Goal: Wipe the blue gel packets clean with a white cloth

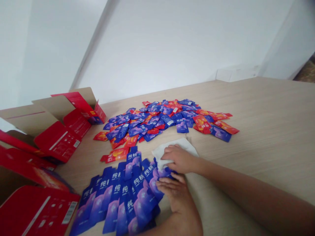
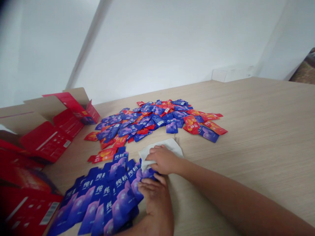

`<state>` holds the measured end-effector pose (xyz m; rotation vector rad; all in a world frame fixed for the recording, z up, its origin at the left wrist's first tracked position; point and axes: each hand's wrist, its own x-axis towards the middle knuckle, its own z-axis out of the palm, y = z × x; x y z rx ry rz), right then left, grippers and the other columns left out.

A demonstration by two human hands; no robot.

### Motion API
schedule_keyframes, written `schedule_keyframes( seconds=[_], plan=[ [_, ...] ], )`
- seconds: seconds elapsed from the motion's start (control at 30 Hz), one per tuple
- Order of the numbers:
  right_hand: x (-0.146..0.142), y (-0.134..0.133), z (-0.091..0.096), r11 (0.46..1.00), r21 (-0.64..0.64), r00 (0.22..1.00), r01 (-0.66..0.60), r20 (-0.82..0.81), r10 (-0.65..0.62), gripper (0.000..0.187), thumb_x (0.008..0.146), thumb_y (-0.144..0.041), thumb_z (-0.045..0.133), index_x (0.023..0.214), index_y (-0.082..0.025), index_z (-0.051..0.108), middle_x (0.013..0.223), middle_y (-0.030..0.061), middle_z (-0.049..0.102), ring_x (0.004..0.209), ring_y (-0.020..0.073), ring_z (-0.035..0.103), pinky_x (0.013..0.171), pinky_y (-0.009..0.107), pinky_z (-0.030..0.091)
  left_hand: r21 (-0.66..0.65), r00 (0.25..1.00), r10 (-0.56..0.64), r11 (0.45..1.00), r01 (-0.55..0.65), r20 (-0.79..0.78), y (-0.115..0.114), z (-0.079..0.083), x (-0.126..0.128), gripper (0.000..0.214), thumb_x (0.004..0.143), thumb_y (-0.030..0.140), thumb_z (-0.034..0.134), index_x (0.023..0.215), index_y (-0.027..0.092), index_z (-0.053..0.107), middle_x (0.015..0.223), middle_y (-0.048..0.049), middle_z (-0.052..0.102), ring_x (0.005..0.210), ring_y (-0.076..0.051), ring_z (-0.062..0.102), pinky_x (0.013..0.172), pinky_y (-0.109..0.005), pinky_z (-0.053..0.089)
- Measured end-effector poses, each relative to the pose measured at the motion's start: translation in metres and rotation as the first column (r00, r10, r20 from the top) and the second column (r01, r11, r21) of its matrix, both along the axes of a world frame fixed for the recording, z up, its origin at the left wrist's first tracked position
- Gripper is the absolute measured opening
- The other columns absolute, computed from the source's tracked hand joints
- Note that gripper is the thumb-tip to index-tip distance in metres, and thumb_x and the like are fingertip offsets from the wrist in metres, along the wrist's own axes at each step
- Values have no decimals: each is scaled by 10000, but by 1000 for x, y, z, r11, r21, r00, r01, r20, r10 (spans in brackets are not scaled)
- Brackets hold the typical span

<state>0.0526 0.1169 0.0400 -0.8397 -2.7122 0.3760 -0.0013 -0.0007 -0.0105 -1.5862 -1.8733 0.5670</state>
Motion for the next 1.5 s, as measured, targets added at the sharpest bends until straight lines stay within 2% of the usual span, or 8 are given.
schedule_keyframes(
  seconds=[0.17,0.4,0.53,0.67,0.93,1.2,1.37,1.5],
  plan=[
    [8,8,2,992,24,992,122,35,-123,238,804,-281,535,1006,-198,631,950,75,579,935,222,469,809,353,296,-1,1000,-6,1000,6,30,-1,2,1,379,790,24,416,1131,88,569,1030,-244,666,912,-339,643,837,-613,426],
    [-2,-13,4,980,-47,981,-193,-20,192,277,751,-264,587,1025,-251,630,929,16,581,906,182,486,839,326,296,9,997,28,1000,-29,69,2,11,-1,319,774,13,401,979,2,645,941,-250,686,880,-337,651,851,-549,451],
    [1,-1,5,999,-19,999,-51,12,52,220,779,-250,558,981,-221,639,925,40,582,905,196,485,822,343,294,1,992,-17,1000,17,124,0,14,-1,365,772,3,412,1071,64,613,992,-241,678,898,-349,645,801,-576,465],
    [8,7,5,998,6,997,70,31,-70,219,784,-245,548,974,-190,640,936,70,581,920,216,479,808,351,294,14,1000,-29,999,29,-1,-2,10,0,368,784,44,433,1118,87,583,1008,-234,678,904,-343,644,822,-595,446],
    [-2,-18,6,986,16,986,-167,0,167,267,749,-280,581,1008,-248,635,897,27,582,883,199,472,815,348,285,-42,999,33,999,-34,-29,1,18,-3,334,769,29,409,989,43,660,947,-212,701,868,-312,659,809,-494,498],
    [8,4,10,994,79,990,80,110,-89,220,785,-261,542,975,-197,634,916,71,573,913,226,460,798,362,286,4,991,-24,1000,24,128,0,14,-1,361,775,2,435,1084,75,605,996,-256,672,880,-343,652,790,-572,471],
    [3,-15,11,991,75,991,-113,73,108,258,774,-275,552,1011,-215,633,907,60,571,892,215,453,807,356,286,101,966,-16,995,-11,259,1,9,-2,343,744,-33,408,987,30,642,953,-232,688,907,-333,643,870,-566,429],
    [-2,-13,7,988,46,988,-148,40,146,267,770,-283,562,1024,-233,629,913,46,574,897,210,461,808,351,289,264,825,-122,964,-34,552,0,-1,-6,333,731,12,410,946,60,660,917,-205,700,919,-350,633,879,-618,404]
  ],
)
